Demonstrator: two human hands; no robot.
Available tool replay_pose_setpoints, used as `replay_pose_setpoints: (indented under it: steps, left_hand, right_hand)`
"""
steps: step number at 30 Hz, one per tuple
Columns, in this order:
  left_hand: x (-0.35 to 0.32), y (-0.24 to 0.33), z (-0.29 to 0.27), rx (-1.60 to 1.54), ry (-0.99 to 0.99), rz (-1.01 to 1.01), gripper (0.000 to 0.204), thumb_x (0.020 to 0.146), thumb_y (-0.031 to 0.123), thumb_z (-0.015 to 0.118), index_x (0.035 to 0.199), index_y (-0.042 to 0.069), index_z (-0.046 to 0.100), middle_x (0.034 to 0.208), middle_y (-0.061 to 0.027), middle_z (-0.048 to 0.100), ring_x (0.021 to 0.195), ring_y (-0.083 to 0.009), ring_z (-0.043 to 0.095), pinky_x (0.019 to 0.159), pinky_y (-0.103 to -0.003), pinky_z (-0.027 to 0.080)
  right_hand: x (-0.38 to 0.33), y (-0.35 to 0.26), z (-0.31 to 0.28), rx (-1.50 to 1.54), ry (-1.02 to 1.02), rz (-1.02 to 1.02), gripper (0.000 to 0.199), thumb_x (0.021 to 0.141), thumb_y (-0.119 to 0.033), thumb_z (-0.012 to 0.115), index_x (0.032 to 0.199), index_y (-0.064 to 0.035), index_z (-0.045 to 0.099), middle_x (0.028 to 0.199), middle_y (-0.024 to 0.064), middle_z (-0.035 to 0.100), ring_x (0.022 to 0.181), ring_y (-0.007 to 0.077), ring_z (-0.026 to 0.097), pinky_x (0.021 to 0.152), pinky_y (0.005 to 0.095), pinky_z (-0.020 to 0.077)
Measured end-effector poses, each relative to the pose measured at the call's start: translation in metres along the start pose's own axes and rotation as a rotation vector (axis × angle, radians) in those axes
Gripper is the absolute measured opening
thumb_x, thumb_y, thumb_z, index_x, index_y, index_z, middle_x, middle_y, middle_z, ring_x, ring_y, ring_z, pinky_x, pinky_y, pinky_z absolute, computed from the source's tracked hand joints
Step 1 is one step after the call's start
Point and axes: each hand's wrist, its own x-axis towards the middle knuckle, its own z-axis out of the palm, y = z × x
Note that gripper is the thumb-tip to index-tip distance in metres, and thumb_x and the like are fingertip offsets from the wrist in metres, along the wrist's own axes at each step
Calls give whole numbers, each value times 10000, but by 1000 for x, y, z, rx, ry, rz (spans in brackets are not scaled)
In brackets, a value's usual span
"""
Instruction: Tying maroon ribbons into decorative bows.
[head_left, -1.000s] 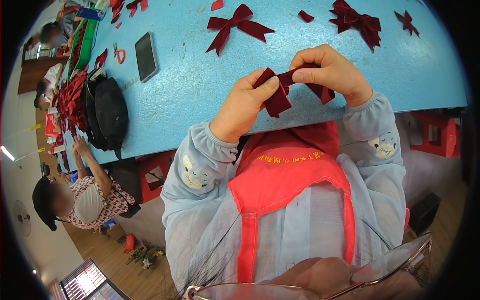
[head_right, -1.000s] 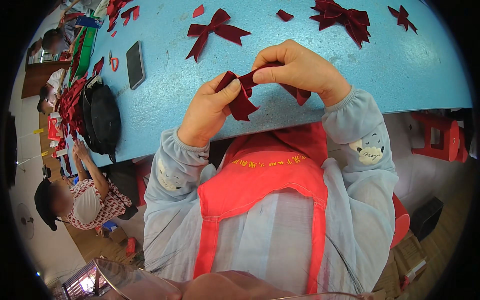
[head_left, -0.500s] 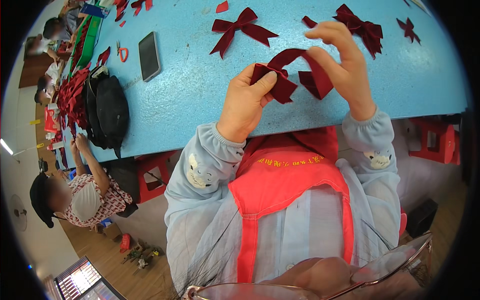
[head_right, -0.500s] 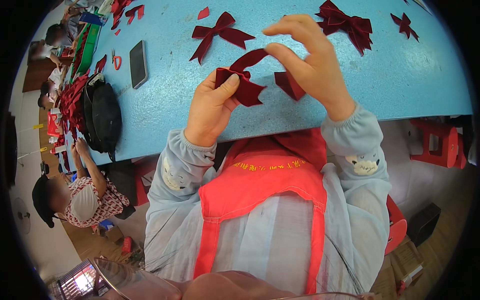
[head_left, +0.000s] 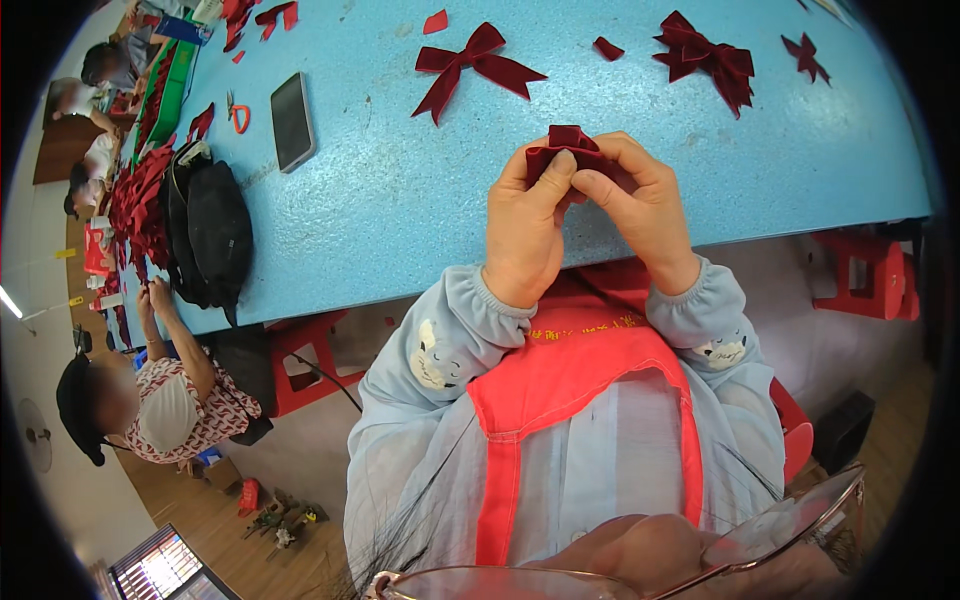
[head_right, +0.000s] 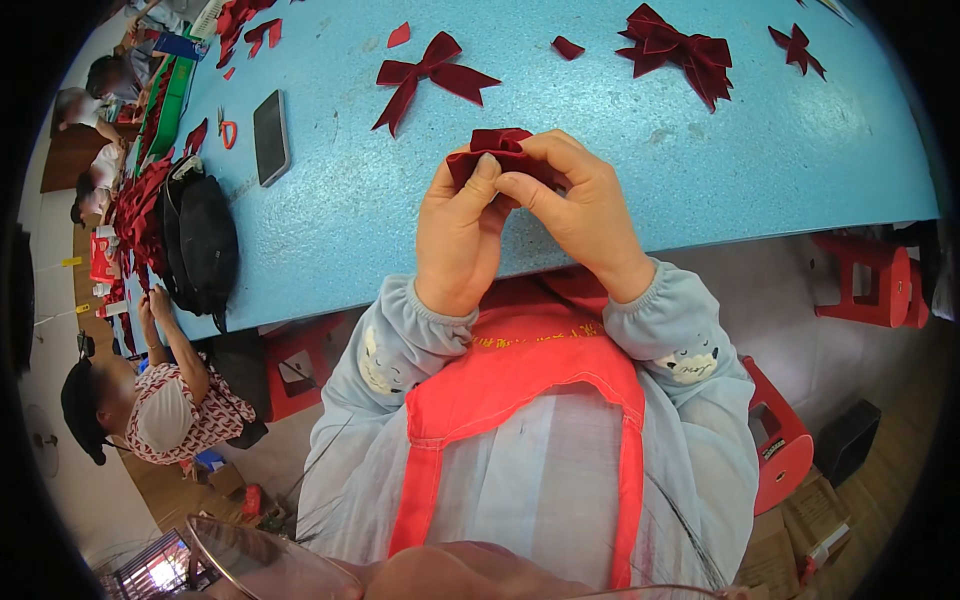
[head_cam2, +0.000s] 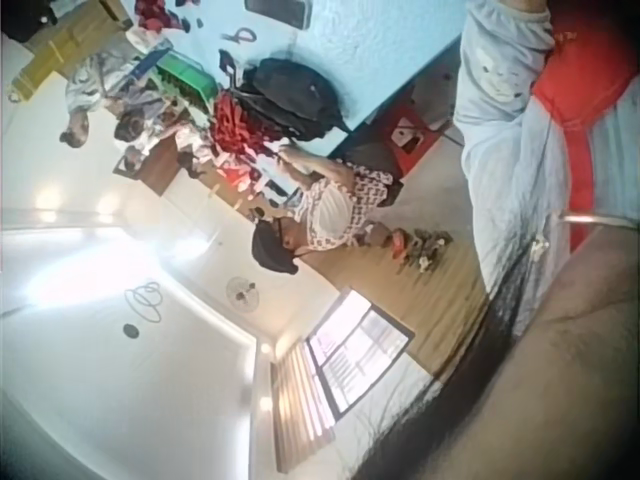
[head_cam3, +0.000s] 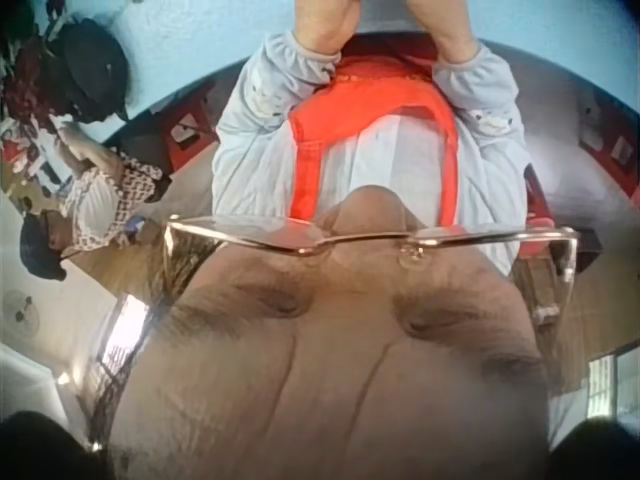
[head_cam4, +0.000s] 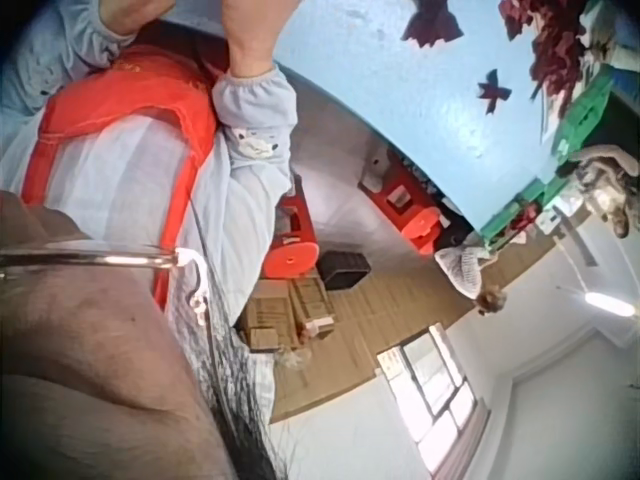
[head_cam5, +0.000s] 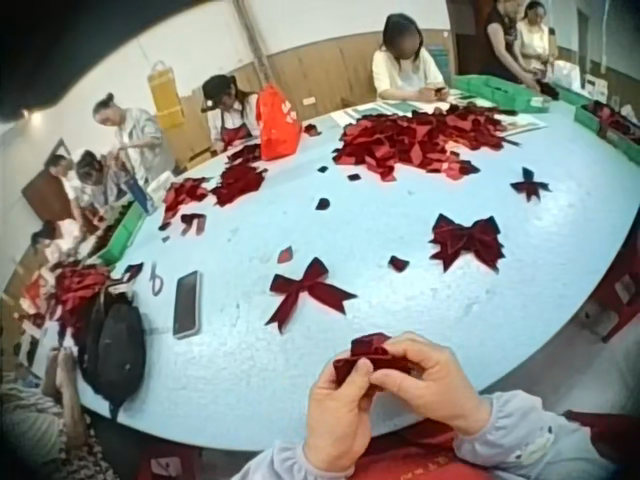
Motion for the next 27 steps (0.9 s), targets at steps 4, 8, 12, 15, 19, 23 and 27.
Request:
replay_pose_setpoints:
  steps: [4, 8, 12, 15, 19, 23, 27]
  left_hand:
    - [2, 1, -1, 67, -67, 2, 215, 860, 96, 600, 1054, 6, 577, 898, -31, 605, 766, -95, 528, 679, -239, 435]
    - [5, 6, -3, 326, -182, 36, 234, 844, 68, 608, 1068, 5, 587, 889, -26, 602, 782, -86, 530, 670, -228, 439]
    - [-1, 1, 6, 349, -253, 88, 261, 833, 23, 605, 1092, 5, 585, 896, -26, 602, 820, -89, 544, 684, -220, 450]
    - [-6, -3, 11, 246, -251, 86, 281, 824, -15, 603, 1103, 1, 577, 912, -30, 602, 849, -96, 556, 707, -222, 462]
    - [-6, -9, 8, 259, -286, 193, 360, 802, -69, 598, 1152, -3, 547, 1003, -86, 610, 849, -156, 580, 720, -292, 497]
    - [-5, -16, 5, 260, -343, 263, 372, 806, -63, 601, 1167, -2, 532, 1030, -90, 604, 891, -157, 581, 763, -295, 498]
    - [1, -25, -4, 258, -358, 245, 302, 821, -61, 593, 1117, -14, 554, 997, -42, 586, 911, -118, 559, 809, -251, 455]
  right_hand:
    - [1, 1, -12, 43, -2, -61, 147, 834, -58, 605, 966, 6, 596, 951, 34, 554, 862, 85, 501, 721, 220, 417]
    - [0, -9, -27, 88, -66, -53, 106, 826, -32, 598, 925, 5, 595, 940, 34, 547, 859, 89, 496, 726, 227, 416]
    - [-4, -11, -34, 171, -99, -93, 106, 806, -11, 612, 910, -6, 597, 922, 40, 537, 825, 105, 513, 717, 226, 423]
    - [-6, -2, -37, 228, -124, -179, 168, 787, 0, 634, 949, -18, 596, 914, 45, 525, 779, 119, 540, 691, 216, 437]
    - [-7, 5, -40, 195, -108, -286, 175, 759, 16, 650, 923, -32, 612, 935, 64, 520, 798, 140, 539, 698, 235, 441]
    - [-4, 7, -46, 112, -125, -405, 199, 715, 67, 626, 886, -34, 631, 924, 57, 525, 806, 151, 528, 686, 263, 442]
    - [-2, 7, -50, 9, -116, -482, 260, 643, 92, 611, 867, -35, 646, 890, 49, 529, 795, 180, 522, 671, 285, 436]
